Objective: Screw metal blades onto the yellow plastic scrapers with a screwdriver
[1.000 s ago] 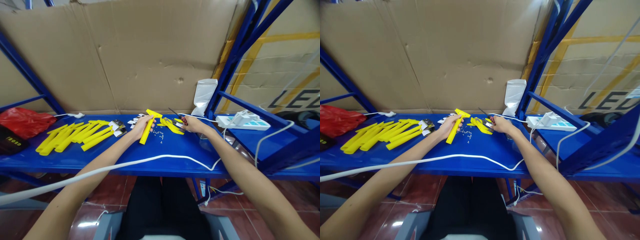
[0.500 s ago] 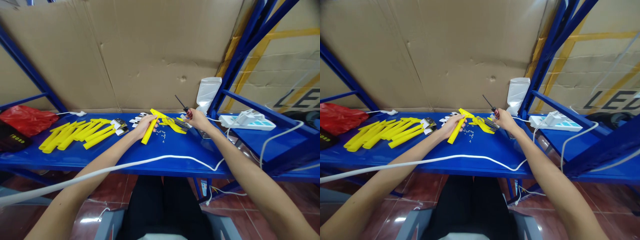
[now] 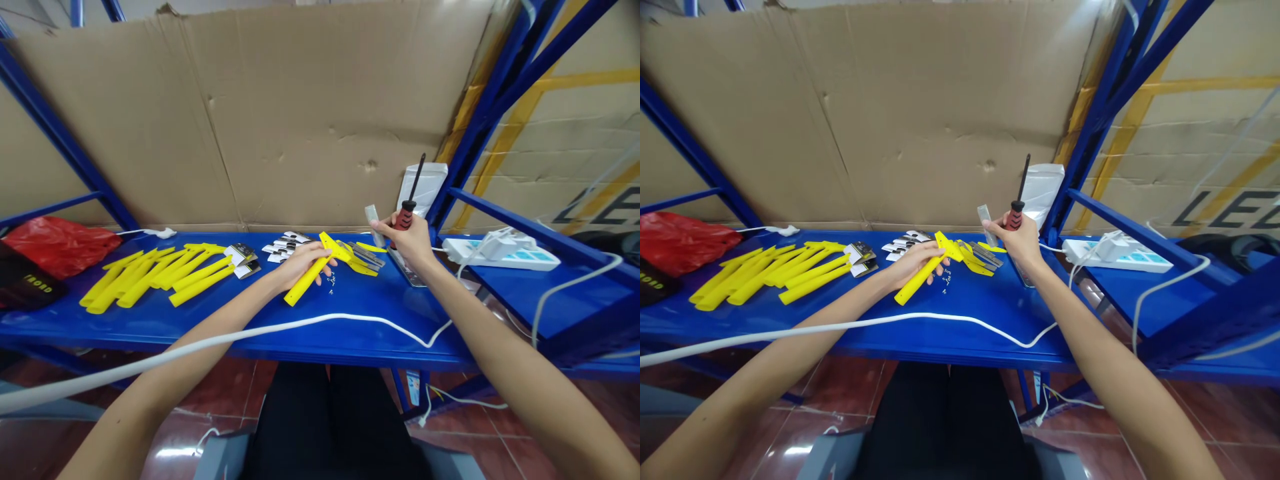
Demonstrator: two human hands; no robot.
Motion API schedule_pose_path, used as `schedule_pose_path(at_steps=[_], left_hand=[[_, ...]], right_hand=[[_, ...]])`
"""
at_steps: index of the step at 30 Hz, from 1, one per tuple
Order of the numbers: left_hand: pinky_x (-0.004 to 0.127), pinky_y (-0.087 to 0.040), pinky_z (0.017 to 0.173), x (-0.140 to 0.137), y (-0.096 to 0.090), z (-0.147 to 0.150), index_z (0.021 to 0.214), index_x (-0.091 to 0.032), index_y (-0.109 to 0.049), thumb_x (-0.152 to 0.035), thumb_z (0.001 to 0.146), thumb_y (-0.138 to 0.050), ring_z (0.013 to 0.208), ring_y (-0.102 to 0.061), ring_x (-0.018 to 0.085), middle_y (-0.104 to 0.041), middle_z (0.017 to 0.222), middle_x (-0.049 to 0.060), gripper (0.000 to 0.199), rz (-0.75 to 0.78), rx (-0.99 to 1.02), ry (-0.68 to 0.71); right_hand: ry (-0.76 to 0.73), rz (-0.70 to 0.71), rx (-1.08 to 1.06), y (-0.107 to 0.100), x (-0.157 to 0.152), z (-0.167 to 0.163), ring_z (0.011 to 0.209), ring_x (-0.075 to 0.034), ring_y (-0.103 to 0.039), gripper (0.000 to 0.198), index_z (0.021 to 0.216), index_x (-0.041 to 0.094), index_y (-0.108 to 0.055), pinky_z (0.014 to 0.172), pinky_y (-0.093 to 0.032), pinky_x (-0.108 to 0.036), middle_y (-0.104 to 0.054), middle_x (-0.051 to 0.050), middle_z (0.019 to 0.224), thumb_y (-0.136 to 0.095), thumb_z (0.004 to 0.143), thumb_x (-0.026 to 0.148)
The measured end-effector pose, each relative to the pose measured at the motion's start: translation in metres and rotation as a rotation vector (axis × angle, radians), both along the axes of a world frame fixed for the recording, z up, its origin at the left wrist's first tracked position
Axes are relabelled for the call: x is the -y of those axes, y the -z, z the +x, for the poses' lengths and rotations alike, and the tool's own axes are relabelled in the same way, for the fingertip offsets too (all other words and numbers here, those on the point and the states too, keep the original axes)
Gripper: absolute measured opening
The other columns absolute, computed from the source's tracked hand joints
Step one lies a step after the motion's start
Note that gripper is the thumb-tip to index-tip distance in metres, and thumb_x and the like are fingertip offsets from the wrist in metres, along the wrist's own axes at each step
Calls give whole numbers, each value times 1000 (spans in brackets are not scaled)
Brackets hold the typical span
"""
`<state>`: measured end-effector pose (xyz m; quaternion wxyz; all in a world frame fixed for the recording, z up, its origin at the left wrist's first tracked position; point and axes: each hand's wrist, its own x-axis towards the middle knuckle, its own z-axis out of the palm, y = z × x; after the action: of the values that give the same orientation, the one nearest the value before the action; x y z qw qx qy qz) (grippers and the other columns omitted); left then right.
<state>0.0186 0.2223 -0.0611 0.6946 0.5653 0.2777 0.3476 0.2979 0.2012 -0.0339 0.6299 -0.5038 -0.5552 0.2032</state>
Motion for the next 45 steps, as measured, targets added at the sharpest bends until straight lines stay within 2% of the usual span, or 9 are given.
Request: schedule_pose_path(at_steps=[6,10,14,26,34,43,45], left_hand=[[20,-56,44,5,-2,2,119,-12,-71,-21,100,-74,77,-83,23,-82,109,20,21,-31,-61,124],[21,-62,53,15,-4,5,121,-10,-69,-21,102,-73,82,-85,23,-83,110,20,22,-27,-82,209],[20,-60,48,22,-6,10,121,-10,-68,-23,105,-72,73,-83,21,-83,103,18,21,-23,-114,175],[18,-45,36,28,-10,15,111,-15,-67,-26,107,-70,52,-71,14,-82,89,10,13,-10,-150,32],[19,-45,36,28,-15,13,112,-16,-67,-27,109,-66,47,-66,11,-79,84,6,12,-7,-139,-18],[20,-44,37,29,-14,13,107,-15,-67,-28,105,-70,46,-66,12,-79,81,7,13,-6,-199,25],[20,-44,36,28,-13,14,107,-15,-67,-28,104,-71,45,-64,12,-79,81,7,14,6,-188,16]], right_hand=[[-160,-122,-29,3,8,-19,71,-19,-60,77,77,27,-46,66,-51,-35,-69,-2,77,-102,51,73],[-255,-182,56,10,17,-37,64,-14,-51,73,75,25,-48,60,-42,-32,-64,1,73,-101,56,72],[-293,-231,100,13,23,-47,60,-12,-44,71,75,25,-48,56,-36,-31,-59,3,68,-100,60,71],[-292,-238,147,20,23,-50,61,-12,-40,69,74,24,-50,58,-34,-31,-48,6,65,-96,65,74],[-338,-251,149,19,24,-48,59,-13,-45,69,77,25,-52,54,-35,-30,-52,5,65,-91,69,82],[-351,-198,206,22,22,-49,61,-14,-47,70,75,25,-51,60,-40,-32,-56,4,67,-94,66,78],[-366,-205,216,23,23,-50,60,-14,-49,68,75,25,-51,59,-41,-32,-55,4,65,-90,71,81]])
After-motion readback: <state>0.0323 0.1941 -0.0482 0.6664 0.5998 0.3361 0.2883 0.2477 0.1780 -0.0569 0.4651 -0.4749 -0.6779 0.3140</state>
